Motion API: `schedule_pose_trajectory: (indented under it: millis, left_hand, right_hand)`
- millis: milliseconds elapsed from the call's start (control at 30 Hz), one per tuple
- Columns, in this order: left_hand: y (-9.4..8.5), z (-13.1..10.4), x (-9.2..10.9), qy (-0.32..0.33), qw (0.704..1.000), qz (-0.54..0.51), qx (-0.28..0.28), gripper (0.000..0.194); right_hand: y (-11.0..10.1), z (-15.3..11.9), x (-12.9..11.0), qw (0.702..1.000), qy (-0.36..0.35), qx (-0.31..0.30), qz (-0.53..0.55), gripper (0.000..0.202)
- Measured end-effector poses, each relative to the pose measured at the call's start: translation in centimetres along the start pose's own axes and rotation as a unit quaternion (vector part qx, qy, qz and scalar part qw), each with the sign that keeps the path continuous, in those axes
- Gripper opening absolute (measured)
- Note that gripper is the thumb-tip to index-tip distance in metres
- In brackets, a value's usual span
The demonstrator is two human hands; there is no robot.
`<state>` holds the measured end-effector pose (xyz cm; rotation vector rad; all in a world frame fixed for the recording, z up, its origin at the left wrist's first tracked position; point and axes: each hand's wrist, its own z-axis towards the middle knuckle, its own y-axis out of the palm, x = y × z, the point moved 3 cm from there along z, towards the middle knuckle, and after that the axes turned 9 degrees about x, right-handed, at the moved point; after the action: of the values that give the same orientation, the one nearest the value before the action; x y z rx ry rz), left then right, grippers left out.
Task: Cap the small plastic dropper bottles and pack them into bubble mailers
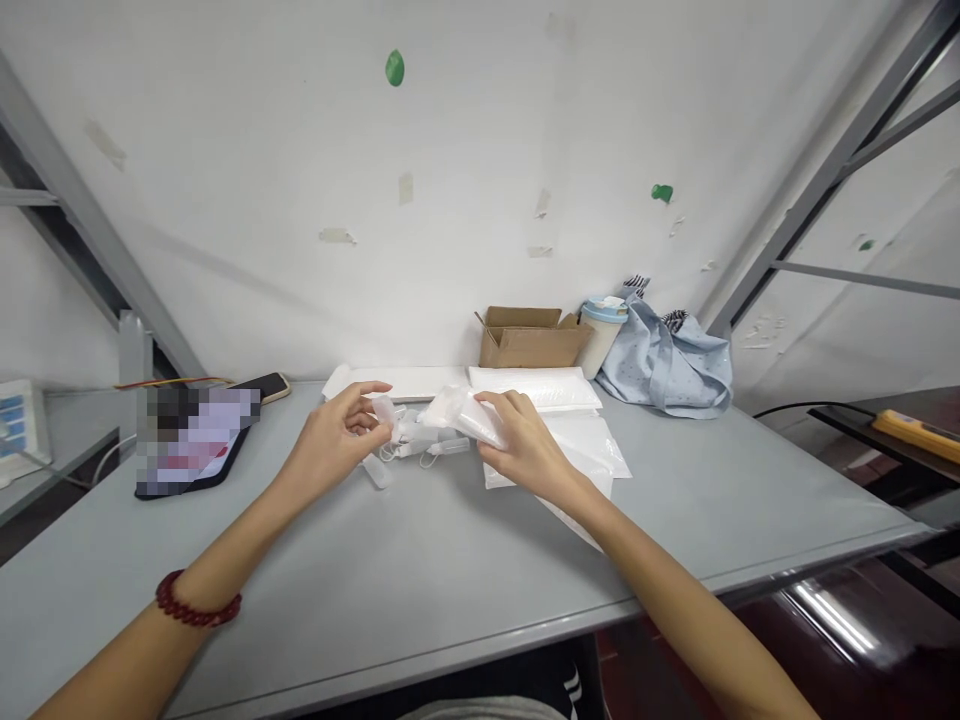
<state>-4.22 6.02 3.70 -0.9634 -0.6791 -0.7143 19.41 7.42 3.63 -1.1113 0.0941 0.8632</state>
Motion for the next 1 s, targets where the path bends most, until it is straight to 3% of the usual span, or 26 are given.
schedule_pose_trajectory:
  millis: [167,333,567,900,1000]
  left_hand:
    - [-0.4,0.0,0.0,-0.054,0.995,-0.071,0.042,0.042]
    - [-1.0,-0.4,1.2,-0.080,0.980,-0.135,0.119,0.046]
    - [1.5,-1.6,1.3,-0.105,0.979,-0.168,0.048,0.037]
    - [1.9,-2.3,1.5,-0.081,0.985,-0.118,0.101,0.030]
    - [2.0,-2.4,1.5,-0.027,0.992,-0.083,0.096,0.026]
  right_hand:
    - [0.6,-0.2,-0.1,0.999,-0.023,-0.021,-0.009,0.054]
    - [1.1,-0.3,-0.2,0.998,-0.033,-0.042,-0.013,0.057]
    - [1.2,-0.8,-1.3,0.997,-0.068,-0.024,0.040,0.058]
    - [1.2,-1.2,-1.8,0.994,-0.073,0.034,0.070,0.059]
    - [1.2,-1.2,-1.7,0.993,-0.072,0.056,0.075,0.059]
